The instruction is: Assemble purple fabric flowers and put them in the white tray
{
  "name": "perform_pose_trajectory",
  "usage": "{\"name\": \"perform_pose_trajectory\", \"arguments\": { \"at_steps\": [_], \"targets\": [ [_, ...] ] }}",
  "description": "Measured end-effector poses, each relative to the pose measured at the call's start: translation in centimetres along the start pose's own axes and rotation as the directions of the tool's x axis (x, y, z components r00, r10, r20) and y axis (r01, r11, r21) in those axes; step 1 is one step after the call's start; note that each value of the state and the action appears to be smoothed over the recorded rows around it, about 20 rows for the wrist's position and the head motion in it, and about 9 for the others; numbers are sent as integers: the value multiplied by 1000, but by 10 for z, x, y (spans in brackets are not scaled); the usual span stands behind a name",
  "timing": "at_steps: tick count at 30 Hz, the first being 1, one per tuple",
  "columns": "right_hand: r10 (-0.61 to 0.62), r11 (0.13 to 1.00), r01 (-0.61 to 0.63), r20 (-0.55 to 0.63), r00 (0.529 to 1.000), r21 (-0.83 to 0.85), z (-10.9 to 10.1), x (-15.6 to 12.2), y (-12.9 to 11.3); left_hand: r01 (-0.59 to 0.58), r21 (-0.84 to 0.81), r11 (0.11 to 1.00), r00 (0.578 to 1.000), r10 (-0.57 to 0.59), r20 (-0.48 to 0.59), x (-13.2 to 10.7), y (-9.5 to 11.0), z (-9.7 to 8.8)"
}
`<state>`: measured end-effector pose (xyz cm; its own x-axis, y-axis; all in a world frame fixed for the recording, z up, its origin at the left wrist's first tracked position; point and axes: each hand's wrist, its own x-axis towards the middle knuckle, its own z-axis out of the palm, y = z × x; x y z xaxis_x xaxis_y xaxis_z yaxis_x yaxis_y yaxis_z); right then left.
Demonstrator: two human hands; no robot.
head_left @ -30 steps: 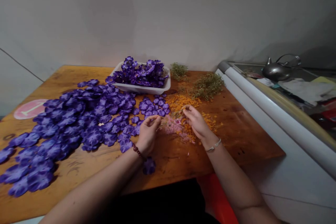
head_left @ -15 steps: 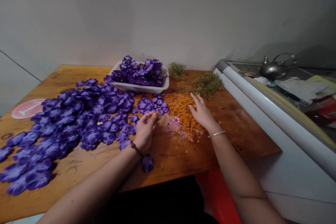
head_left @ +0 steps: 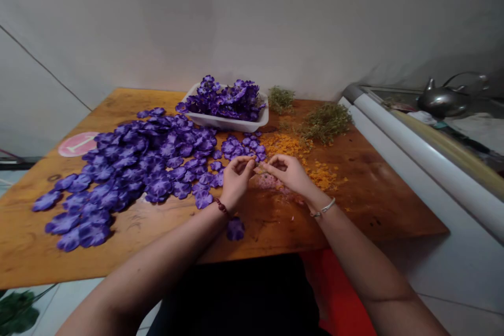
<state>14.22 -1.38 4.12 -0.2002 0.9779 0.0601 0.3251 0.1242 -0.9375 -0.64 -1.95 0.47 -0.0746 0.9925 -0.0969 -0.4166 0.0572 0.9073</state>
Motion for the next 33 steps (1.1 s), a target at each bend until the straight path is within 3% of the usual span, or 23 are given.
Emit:
{"name": "perform_pose_trajectory", "arguments": {
  "at_steps": [3, 6, 10, 13, 15, 17, 18, 19, 21, 23, 26, 31, 33],
  "targets": [
    [84, 967, -113, 134, 987, 229, 3, -13, -2, -34, 5, 999, 998, 34, 44, 0, -3, 0],
    [131, 900, -220, 248, 960, 377, 7, -27, -4, -110, 19, 994, 982, 106, 154, -4, -8, 4],
    [156, 886, -237, 225, 962, 399, 13, -37, -8, -245, 64, 967, 939, 220, 266, -8, -5, 10],
    [192, 891, -259, 208, 959, 373, 13, -37, -15, -360, 285, 888, 905, 259, 338, 5, 17, 2],
    [193, 869, -258, 190, 963, 422, 10, -31, -20, -391, 578, 716, 920, 278, 277, 21, 40, -14],
    [201, 818, -259, 167, 965, 513, 5, -20, -23, -352, 868, 351, 902, 376, 214, 40, 62, -34],
    [212, 787, -263, 155, 965, 559, 3, -13, -23, -286, 945, 158, 888, 415, 199, 48, 70, -45],
    [229, 756, -276, 156, 961, 593, 1, -5, -23, -207, 978, -7, 899, 393, 193, 55, 76, -54],
    [260, 702, -304, 166, 951, 644, -1, 11, -22, -94, 970, -225, 949, 274, 155, 65, 80, -70],
    [303, 654, -336, 173, 937, 678, 0, 24, -18, -63, 943, -327, 976, 176, 126, 69, 77, -78],
    [338, 639, -365, 180, 924, 677, 5, 32, -8, -69, 928, -365, 979, 155, 133, 69, 68, -83],
    [248, 764, -273, 125, 961, 585, 5, 25, 10, -109, 916, -386, 967, 172, 188, 69, 63, -86],
    [253, 791, -263, 96, 963, 551, 5, 23, 12, -131, 916, -380, 943, 239, 234, 69, 64, -87]
  ]
}}
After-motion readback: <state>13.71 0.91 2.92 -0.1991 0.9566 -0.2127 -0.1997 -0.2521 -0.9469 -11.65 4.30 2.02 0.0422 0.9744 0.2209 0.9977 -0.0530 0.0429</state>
